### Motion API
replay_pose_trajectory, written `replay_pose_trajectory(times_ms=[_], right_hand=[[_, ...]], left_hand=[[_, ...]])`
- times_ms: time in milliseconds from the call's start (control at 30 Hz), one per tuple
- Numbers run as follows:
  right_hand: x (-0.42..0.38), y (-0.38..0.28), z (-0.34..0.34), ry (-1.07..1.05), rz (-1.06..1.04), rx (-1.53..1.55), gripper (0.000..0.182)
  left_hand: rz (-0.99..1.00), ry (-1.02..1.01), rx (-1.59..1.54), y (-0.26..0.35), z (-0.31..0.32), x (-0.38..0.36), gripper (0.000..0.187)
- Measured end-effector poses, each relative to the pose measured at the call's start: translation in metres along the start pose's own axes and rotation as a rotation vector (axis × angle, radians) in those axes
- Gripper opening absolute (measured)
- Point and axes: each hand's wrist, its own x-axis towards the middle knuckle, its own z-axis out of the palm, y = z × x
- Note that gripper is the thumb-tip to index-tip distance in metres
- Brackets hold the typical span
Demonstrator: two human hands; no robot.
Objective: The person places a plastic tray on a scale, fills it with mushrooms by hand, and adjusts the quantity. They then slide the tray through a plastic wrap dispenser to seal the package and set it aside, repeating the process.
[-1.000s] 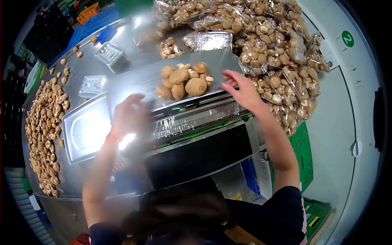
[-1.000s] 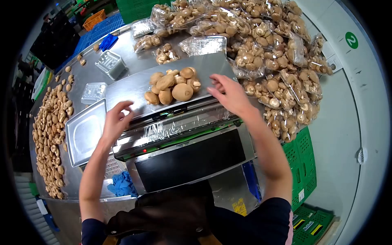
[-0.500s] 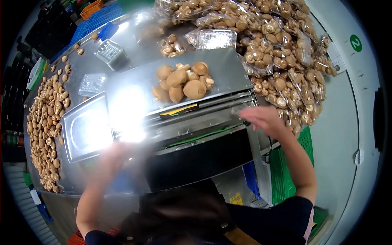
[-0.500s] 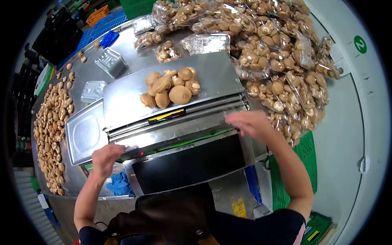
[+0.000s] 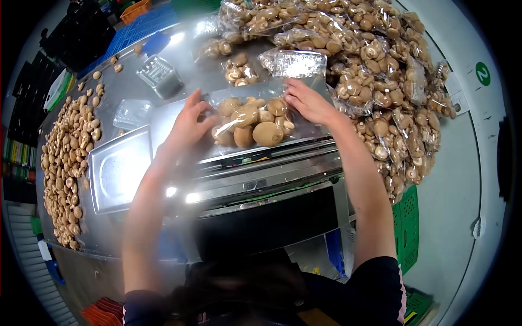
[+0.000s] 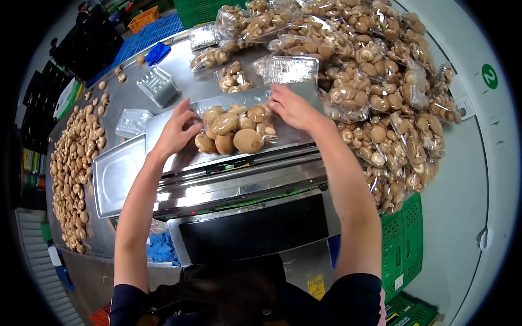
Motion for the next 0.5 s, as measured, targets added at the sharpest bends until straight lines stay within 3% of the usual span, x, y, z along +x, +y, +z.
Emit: replay_pose_trajectory(times_ms=[100, 133, 233, 300, 333, 400, 433, 500], right_hand=[[-0.025, -0.044, -0.028, -0.191, 0.163, 0.154, 0.028], [-0.033, -0.056, -0.038, -0.257, 0.237, 0.184, 0.029], [-0.071, -0.093, -0.057, -0.148, 0.358, 0.580, 0.025], [-0.092, -0.127, -0.076, -0.117, 0.412, 0.622, 0.024], [-0.104, -0.143, -0.083, -0.101, 0.447, 0.647, 0.023], [-0.129, -0.168, -0.084, -0.174, 0.591, 0.732, 0.025], [-0.141, -0.174, -0.078, -0.239, 0.664, 0.756, 0.026], [-0.172, -0.171, -0.041, -0.247, 0.816, 0.842, 0.024]], left_hand=[[0.028, 0.011, -0.209, 0.026, -0.001, -0.023, 0.022], [-0.234, -0.195, -0.100, 0.059, -0.022, -0.028, 0.020], [-0.324, -0.133, -0.536, 0.073, -0.018, -0.061, 0.019], [-0.415, -0.141, -0.681, 0.102, -0.035, -0.085, 0.021], [-0.570, -0.149, -0.757, 0.131, -0.048, -0.098, 0.020], [-0.624, -0.343, -0.840, 0.150, -0.051, -0.127, 0.018], [-0.344, -0.300, -0.775, 0.106, -0.016, -0.157, 0.018], [-0.762, -0.319, -0.771, 0.102, 0.008, -0.184, 0.017]])
